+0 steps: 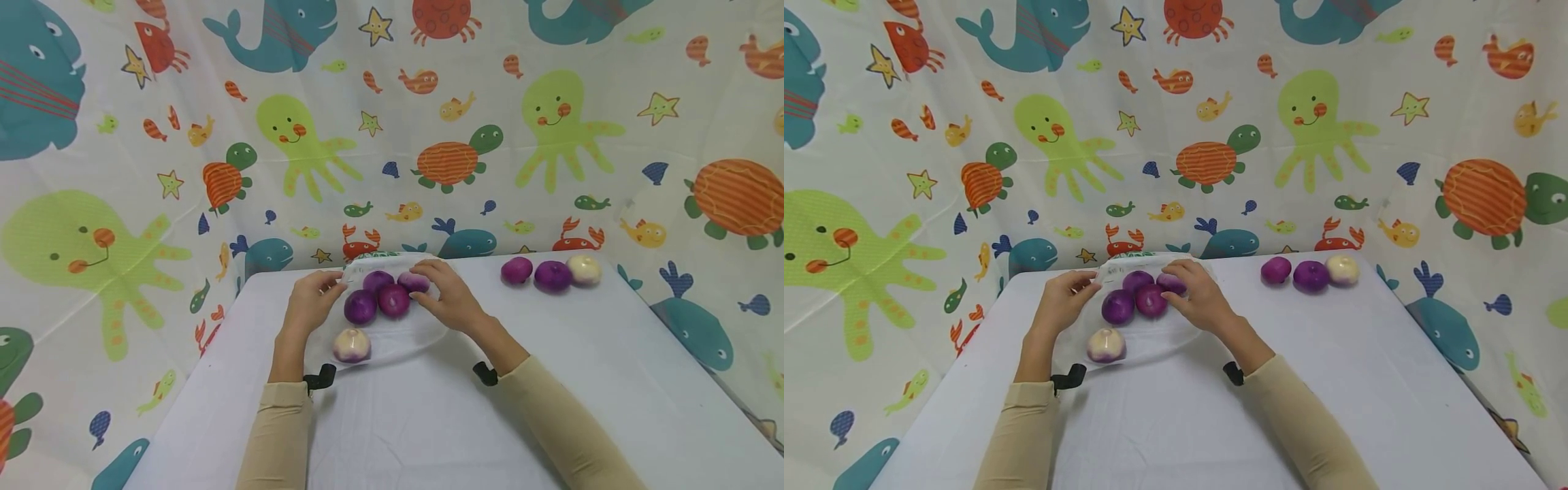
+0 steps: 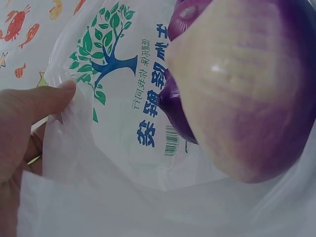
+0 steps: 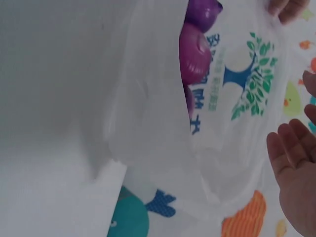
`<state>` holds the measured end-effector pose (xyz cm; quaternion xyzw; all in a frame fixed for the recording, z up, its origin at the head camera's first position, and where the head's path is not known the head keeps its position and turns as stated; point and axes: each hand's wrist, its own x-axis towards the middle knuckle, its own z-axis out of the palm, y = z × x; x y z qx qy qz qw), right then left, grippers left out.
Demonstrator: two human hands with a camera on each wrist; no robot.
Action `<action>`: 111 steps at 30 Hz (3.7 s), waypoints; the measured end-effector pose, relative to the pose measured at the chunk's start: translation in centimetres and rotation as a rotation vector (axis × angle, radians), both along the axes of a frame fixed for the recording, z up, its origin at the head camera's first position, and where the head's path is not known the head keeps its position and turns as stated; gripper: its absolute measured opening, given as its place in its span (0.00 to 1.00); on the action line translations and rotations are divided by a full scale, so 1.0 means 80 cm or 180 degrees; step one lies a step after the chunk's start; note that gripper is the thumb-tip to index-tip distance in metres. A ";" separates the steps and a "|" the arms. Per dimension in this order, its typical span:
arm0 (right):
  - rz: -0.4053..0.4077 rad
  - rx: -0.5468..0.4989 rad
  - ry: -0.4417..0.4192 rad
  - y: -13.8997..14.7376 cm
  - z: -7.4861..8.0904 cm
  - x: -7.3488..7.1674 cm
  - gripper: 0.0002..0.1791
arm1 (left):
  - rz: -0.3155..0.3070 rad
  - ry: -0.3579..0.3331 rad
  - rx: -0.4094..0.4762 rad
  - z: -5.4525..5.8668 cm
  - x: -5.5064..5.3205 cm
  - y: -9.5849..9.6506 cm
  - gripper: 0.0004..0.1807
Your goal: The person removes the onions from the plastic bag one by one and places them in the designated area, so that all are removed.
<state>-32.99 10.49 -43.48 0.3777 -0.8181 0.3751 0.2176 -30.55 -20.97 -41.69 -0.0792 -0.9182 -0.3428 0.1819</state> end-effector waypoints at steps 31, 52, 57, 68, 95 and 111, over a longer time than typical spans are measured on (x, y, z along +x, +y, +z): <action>0.0611 0.0832 -0.0770 -0.113 -0.031 0.020 0.30 | 0.0007 0.0017 -0.0048 0.002 0.001 -0.004 0.18; 0.0951 0.1364 -0.0900 -0.122 -0.043 0.031 0.38 | -0.0008 0.0022 -0.0016 0.002 0.001 -0.003 0.18; 0.0933 0.1524 -0.0834 -0.126 -0.046 0.030 0.37 | -0.0001 0.0039 -0.0032 0.001 0.000 -0.003 0.19; 0.0835 0.1635 -0.0822 -0.131 -0.046 0.032 0.36 | -0.0005 0.0019 -0.0013 0.001 -0.001 -0.003 0.19; 0.0732 0.1538 -0.0896 -0.138 -0.050 0.035 0.37 | 0.0056 -0.0006 -0.0030 0.000 0.000 -0.003 0.18; 0.0496 0.0589 -0.0732 -0.090 -0.031 0.031 0.42 | 0.0050 0.0045 -0.0020 0.001 0.002 -0.003 0.18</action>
